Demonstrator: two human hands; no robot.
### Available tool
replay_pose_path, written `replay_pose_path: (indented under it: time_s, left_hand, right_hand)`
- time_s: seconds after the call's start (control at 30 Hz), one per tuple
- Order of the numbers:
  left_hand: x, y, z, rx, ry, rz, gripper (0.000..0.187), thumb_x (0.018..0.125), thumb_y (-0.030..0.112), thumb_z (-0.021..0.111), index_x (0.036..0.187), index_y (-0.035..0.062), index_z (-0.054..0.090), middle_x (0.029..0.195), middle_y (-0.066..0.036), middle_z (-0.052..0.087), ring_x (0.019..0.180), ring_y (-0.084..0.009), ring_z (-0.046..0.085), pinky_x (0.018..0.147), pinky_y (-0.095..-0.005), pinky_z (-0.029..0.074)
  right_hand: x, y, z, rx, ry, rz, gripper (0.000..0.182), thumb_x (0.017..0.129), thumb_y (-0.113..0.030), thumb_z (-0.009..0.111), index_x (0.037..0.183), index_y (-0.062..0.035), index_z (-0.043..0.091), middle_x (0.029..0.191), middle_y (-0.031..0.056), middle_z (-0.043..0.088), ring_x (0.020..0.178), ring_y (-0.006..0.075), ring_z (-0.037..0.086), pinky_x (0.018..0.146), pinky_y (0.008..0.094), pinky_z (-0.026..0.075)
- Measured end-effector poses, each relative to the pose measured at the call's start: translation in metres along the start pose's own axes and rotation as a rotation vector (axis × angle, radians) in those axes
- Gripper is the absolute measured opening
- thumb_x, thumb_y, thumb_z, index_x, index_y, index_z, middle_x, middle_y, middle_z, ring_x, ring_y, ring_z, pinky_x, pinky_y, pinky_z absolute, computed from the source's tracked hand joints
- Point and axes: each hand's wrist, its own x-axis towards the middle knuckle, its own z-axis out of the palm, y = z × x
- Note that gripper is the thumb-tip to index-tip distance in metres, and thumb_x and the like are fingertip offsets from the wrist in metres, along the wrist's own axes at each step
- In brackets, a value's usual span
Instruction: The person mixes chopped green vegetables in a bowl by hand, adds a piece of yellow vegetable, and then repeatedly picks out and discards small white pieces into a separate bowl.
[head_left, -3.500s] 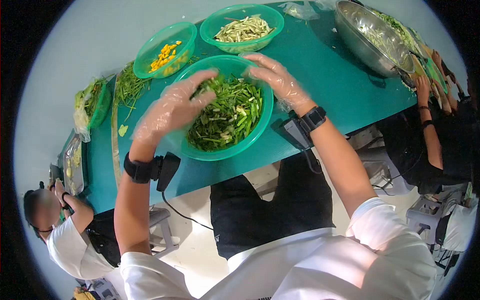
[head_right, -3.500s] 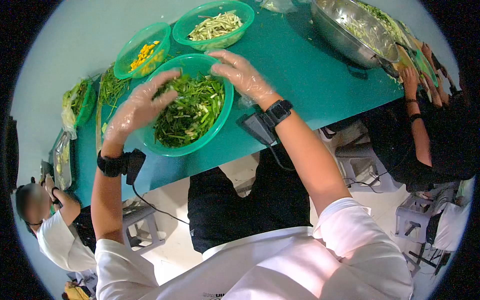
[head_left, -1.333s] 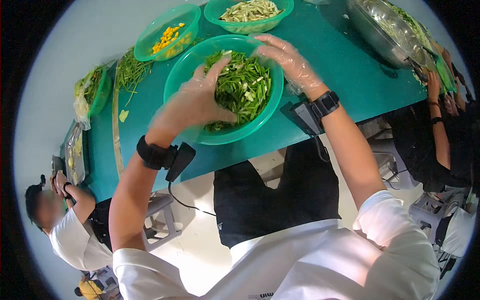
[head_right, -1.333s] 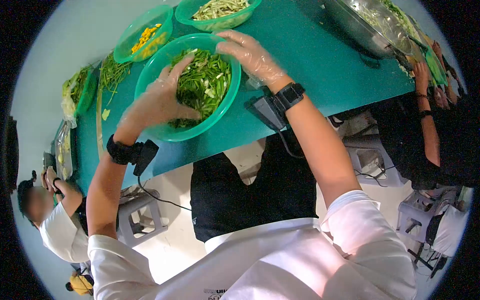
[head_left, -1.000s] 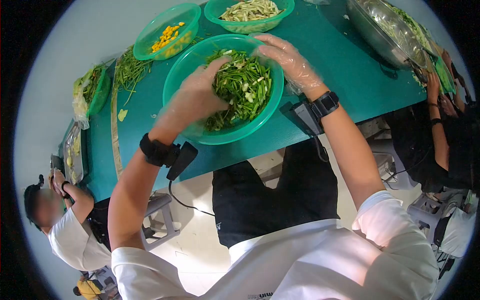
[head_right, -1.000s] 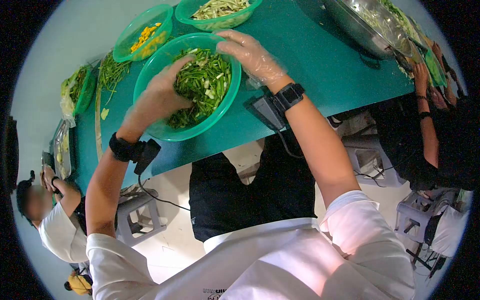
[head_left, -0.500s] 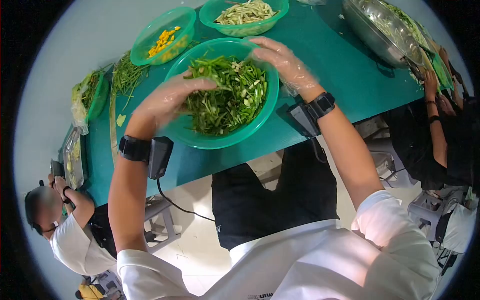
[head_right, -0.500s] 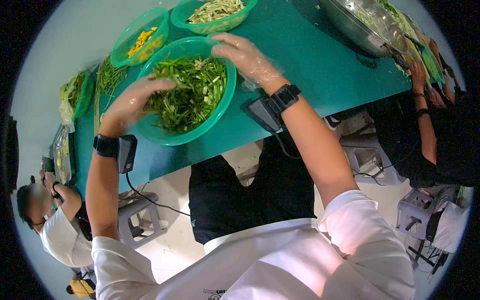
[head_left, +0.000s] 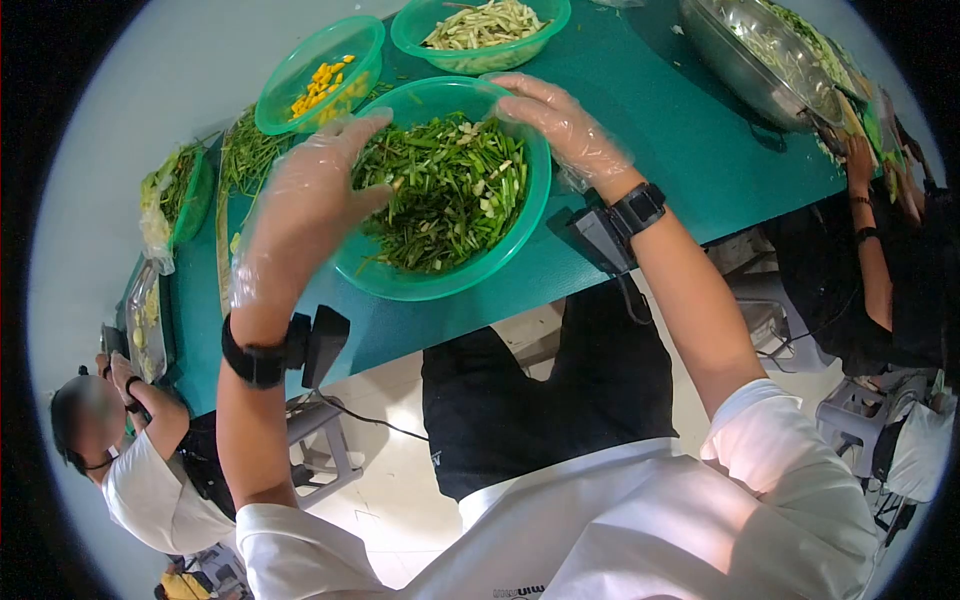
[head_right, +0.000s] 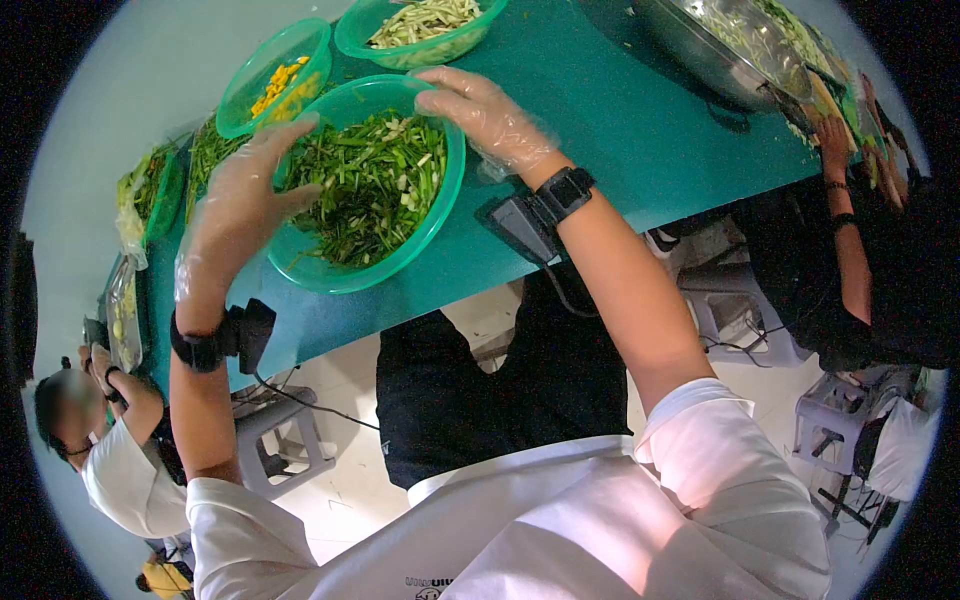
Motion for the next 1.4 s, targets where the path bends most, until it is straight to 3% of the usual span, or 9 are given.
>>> replay_pose_path:
  time_s: [0.13, 0.23, 0.27, 0.53, 0.83, 1.13, 1.2, 1.33, 1.4]
  left_hand:
    - [-0.01, 0.04, -0.021, 0.104, 0.068, 0.015, 0.048, 0.084, 0.013, 0.082, 0.13, 0.008, 0.066, 0.123, -0.019, 0.069, 0.117, -0.0363, 0.066, 0.103, -0.0454, 0.05]
    - [-0.017, 0.036, 0.004, -0.259, -0.033, 0.005, 0.037, 0.084, 0.02, 0.082, 0.117, 0.0069, 0.072, 0.109, -0.018, 0.072, 0.11, -0.038, 0.067, 0.098, -0.0471, 0.051]
    - [-0.016, 0.036, 0.011, -0.191, -0.082, 0.045, 0.036, 0.084, 0.023, 0.082, 0.114, 0.0053, 0.072, 0.105, -0.019, 0.072, 0.106, -0.0384, 0.067, 0.095, -0.0471, 0.051]
    - [-0.009, 0.044, 0.056, -0.039, -0.159, 0.139, 0.048, 0.081, 0.038, 0.083, 0.096, -0.0045, 0.066, 0.09, -0.027, 0.069, 0.085, -0.0426, 0.069, 0.079, -0.0489, 0.055]
    - [-0.004, 0.044, 0.057, -0.123, -0.263, 0.035, 0.048, 0.079, 0.032, 0.083, 0.106, -0.0038, 0.065, 0.089, -0.028, 0.07, 0.09, -0.045, 0.07, 0.082, -0.0531, 0.055]
    - [-0.005, 0.04, 0.065, -0.191, -0.232, 0.032, 0.052, 0.079, 0.027, 0.082, 0.119, -0.0032, 0.068, 0.116, -0.028, 0.07, 0.11, -0.0419, 0.067, 0.095, -0.0476, 0.053]
    - [-0.004, 0.037, 0.06, -0.254, -0.259, 0.023, 0.051, 0.08, 0.027, 0.082, 0.119, -0.0036, 0.068, 0.117, -0.026, 0.07, 0.11, -0.0398, 0.068, 0.096, -0.0448, 0.053]
    - [0.004, 0.017, 0.048, -0.505, -0.366, -0.032, 0.052, 0.081, 0.026, 0.083, 0.12, -0.0041, 0.067, 0.113, -0.022, 0.071, 0.107, -0.0318, 0.069, 0.099, -0.0389, 0.052]
    - [0.002, 0.003, 0.046, -0.522, -0.189, -0.012, 0.049, 0.085, 0.026, 0.081, 0.12, -0.004, 0.067, 0.111, -0.016, 0.071, 0.104, -0.0259, 0.068, 0.096, -0.0361, 0.052]
  right_hand:
    - [-0.001, -0.004, -0.001, -0.042, -0.006, -0.015, 0.045, 0.099, -0.033, 0.064, 0.13, -0.0007, 0.066, 0.119, 0.0101, 0.07, 0.112, 0.0203, 0.063, 0.101, 0.0344, 0.048]
    - [0.0, 0.002, -0.001, -0.035, 0.007, -0.002, 0.047, 0.098, -0.033, 0.064, 0.132, -0.0006, 0.066, 0.12, 0.0105, 0.069, 0.113, 0.0208, 0.063, 0.102, 0.0345, 0.047]
    - [0.0, 0.001, -0.001, -0.015, 0.002, 0.028, 0.048, 0.098, -0.034, 0.064, 0.132, -0.0005, 0.065, 0.121, 0.0106, 0.069, 0.113, 0.0209, 0.063, 0.102, 0.0345, 0.047]
    - [-0.004, -0.005, -0.001, 0.006, -0.012, 0.052, 0.049, 0.098, -0.033, 0.064, 0.134, 0.0006, 0.064, 0.122, 0.0109, 0.07, 0.115, 0.0211, 0.063, 0.102, 0.0348, 0.047]
    - [-0.003, -0.004, 0.0, 0.034, -0.018, 0.039, 0.045, 0.098, -0.032, 0.064, 0.131, -0.0006, 0.066, 0.119, 0.0101, 0.071, 0.111, 0.0204, 0.064, 0.1, 0.0341, 0.048]
    - [-0.001, -0.008, 0.001, -0.002, -0.012, 0.063, 0.044, 0.099, -0.031, 0.063, 0.131, -0.0007, 0.066, 0.117, 0.0081, 0.071, 0.108, 0.0176, 0.064, 0.098, 0.0331, 0.049]
    - [-0.002, -0.007, -0.001, 0.005, -0.043, 0.079, 0.046, 0.103, -0.032, 0.062, 0.137, -0.001, 0.062, 0.116, 0.0044, 0.069, 0.106, 0.0134, 0.063, 0.098, 0.0305, 0.049]
    - [-0.002, -0.003, 0.0, 0.014, -0.002, 0.058, 0.046, 0.097, -0.033, 0.064, 0.128, -0.0003, 0.068, 0.118, 0.0105, 0.071, 0.11, 0.0201, 0.065, 0.098, 0.0346, 0.049]
    - [-0.002, -0.002, 0.0, -0.032, 0.015, 0.037, 0.047, 0.096, -0.034, 0.064, 0.128, -0.0002, 0.068, 0.118, 0.0107, 0.071, 0.11, 0.0203, 0.065, 0.098, 0.0347, 0.049]
